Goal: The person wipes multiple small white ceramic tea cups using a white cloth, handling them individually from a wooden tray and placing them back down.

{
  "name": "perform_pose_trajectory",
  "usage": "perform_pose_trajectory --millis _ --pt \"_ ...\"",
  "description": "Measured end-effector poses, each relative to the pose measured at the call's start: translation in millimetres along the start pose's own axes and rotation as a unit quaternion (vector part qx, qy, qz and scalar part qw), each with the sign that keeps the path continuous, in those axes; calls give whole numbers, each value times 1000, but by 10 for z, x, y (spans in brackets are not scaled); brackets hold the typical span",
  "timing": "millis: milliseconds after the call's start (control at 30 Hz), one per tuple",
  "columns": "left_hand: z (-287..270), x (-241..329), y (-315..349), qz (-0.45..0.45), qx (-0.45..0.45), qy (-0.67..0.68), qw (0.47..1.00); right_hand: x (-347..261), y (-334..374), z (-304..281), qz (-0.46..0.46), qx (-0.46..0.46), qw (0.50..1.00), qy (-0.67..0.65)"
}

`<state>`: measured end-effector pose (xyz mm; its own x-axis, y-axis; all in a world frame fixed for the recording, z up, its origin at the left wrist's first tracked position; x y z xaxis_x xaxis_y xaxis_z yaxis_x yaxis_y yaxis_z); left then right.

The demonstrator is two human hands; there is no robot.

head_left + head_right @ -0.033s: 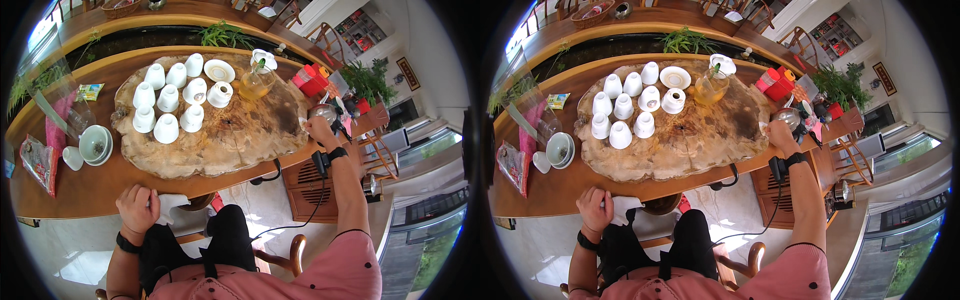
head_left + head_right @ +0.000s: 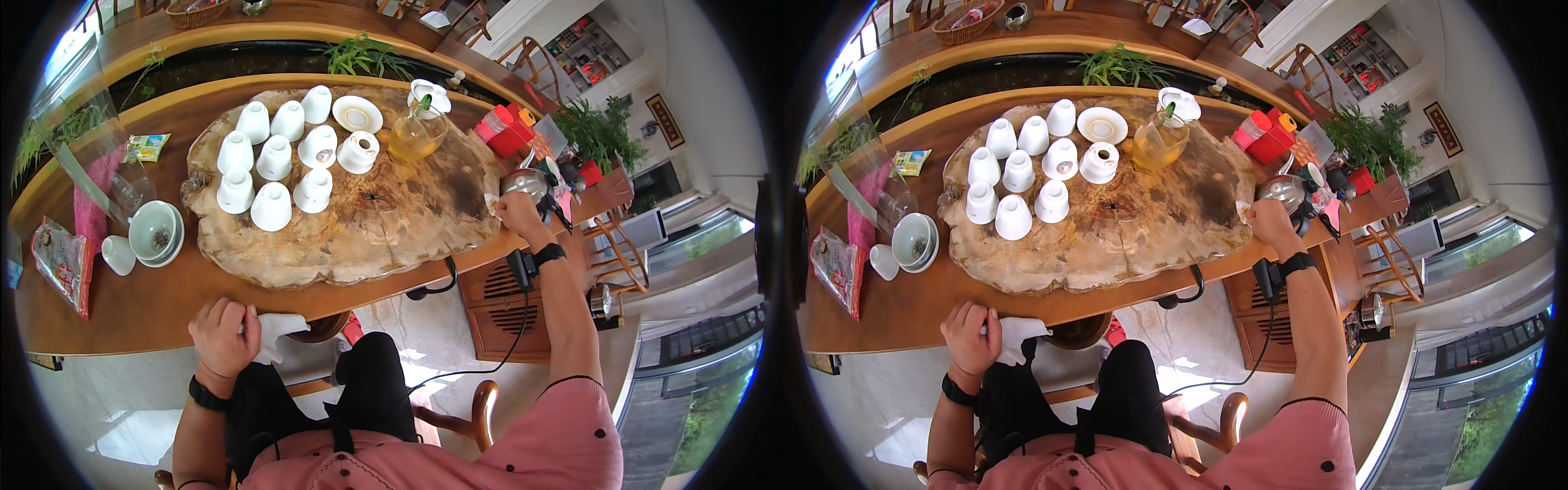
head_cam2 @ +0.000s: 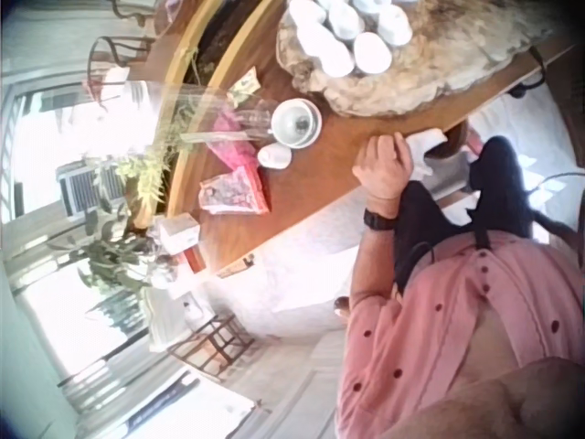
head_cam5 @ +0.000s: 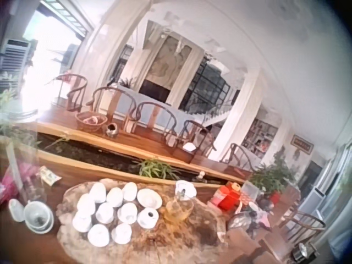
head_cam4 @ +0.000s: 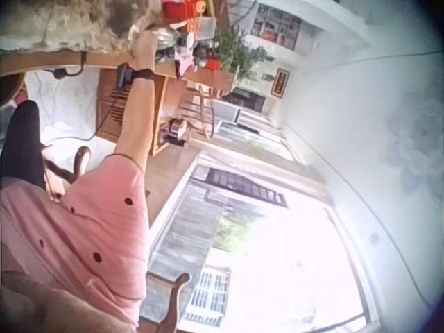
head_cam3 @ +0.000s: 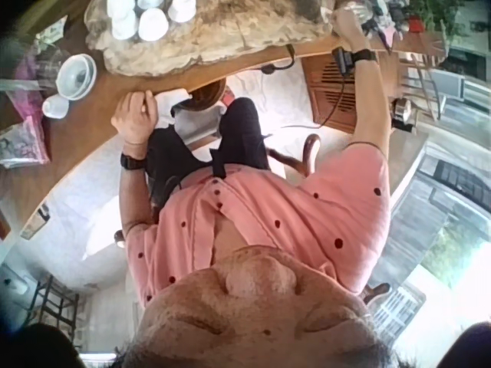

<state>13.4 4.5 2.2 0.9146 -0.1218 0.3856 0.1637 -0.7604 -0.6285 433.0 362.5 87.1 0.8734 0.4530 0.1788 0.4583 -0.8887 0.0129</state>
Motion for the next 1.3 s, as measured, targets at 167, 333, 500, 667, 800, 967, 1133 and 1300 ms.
perform_pose_trajectory --millis 167,333,500,667,800,967,1133,1300 --pt "2 3 -9 5 26 10 1000 -229 330 -8 -31 59 995 -69" --pt "7 7 -6 9 27 13 1000 -614 596 -122 -26 75 990 -120" --pt "6 8 14 17 30 2 999 -1075 714 -151 -60 103 974 -195" --pt "9 17 6 14 19 -2 1000 -1410 770 -133 -88 143 953 -252" --pt "39 2 29 7 13 -5 1000 -1360 627 -66 -76 172 949 -252" --pt "35 24 11 -3 4 1 1000 -1171 81 22 -17 142 970 -196" --pt "26 45 -14 -3 -5 9 1000 -922 -481 131 51 139 981 -127" --pt "54 10 20 -13 -19 10 1000 -757 -914 161 113 128 982 -77"
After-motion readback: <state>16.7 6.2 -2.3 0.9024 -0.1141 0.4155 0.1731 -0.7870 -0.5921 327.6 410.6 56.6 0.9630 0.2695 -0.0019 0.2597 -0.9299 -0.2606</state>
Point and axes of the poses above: each hand's wrist, its own y-axis away from the middle knuckle, its own z-axis out of the palm, x = y × z, the point moved 1 cm from there along -y, towards the middle knuckle, and after that the axes turned 4 degrees about z, right-handed, at the moved point
